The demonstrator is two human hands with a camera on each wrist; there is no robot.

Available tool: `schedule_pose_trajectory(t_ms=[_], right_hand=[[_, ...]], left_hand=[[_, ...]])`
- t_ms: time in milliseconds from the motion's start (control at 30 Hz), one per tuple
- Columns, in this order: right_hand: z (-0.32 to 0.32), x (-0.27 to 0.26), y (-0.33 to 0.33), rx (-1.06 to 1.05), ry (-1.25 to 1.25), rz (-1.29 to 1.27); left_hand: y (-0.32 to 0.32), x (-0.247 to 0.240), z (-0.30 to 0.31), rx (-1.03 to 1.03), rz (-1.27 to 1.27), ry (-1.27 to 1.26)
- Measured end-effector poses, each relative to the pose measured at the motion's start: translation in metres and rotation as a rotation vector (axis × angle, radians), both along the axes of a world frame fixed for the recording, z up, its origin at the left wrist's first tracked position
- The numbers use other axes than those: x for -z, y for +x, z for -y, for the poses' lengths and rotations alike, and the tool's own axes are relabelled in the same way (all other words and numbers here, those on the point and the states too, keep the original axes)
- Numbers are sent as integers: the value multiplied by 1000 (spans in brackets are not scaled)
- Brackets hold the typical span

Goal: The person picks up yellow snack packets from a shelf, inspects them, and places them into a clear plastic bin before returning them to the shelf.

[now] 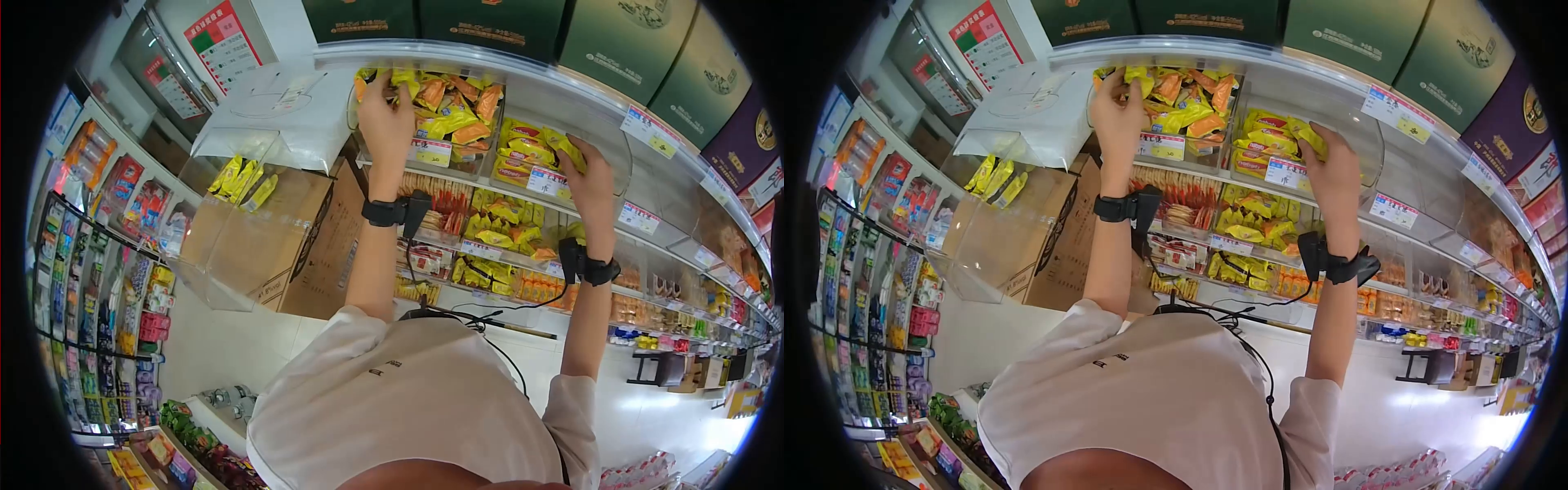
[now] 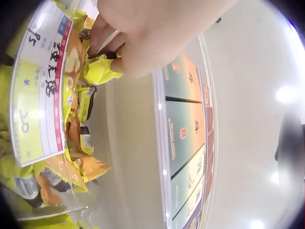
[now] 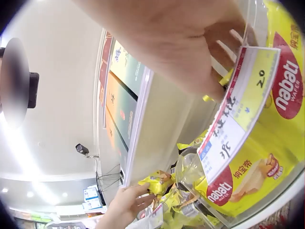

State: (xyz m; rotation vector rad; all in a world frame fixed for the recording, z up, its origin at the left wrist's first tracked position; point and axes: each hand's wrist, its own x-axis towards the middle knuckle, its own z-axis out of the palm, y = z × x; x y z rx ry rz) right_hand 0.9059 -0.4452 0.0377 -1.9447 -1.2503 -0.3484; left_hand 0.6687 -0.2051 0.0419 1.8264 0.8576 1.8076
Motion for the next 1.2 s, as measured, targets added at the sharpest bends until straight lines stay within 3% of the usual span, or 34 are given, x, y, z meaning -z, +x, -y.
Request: schedule_pose_trajectory(t_ms=[233,367,467,533,600,667,733,833,933,1067,1200], right_hand=[[25,-14,-36,-141,407,241],[49,0,-58,-332,386,-552],[55,-7,-69,-406,376,-762],[49,-7,-79,-391,423,-743],[49,-20,-88,-411,387,-743],[44,-22,-92,-449,377,-719],[41,-23,-90,-471,359,-730],[42,-19,-93,-444,555,-544],[52,-12,-98,-286,678,-334],[57,-7,-107,-129,473,136],[50,-8,-118,-107,446,203]], left_hand=[[-20,6,28,218,261,-47],[-23,6,68,299,344,-143],[-23,-4,110,359,288,-178],[-21,-8,132,426,203,-172],[-20,7,135,432,-52,-33],[-8,-7,165,628,81,-202],[-1,-6,173,696,143,-215],[-3,-3,171,726,178,-263],[-4,-3,176,739,189,-355],[9,-1,199,907,222,-359],[21,14,199,1099,363,-492]])
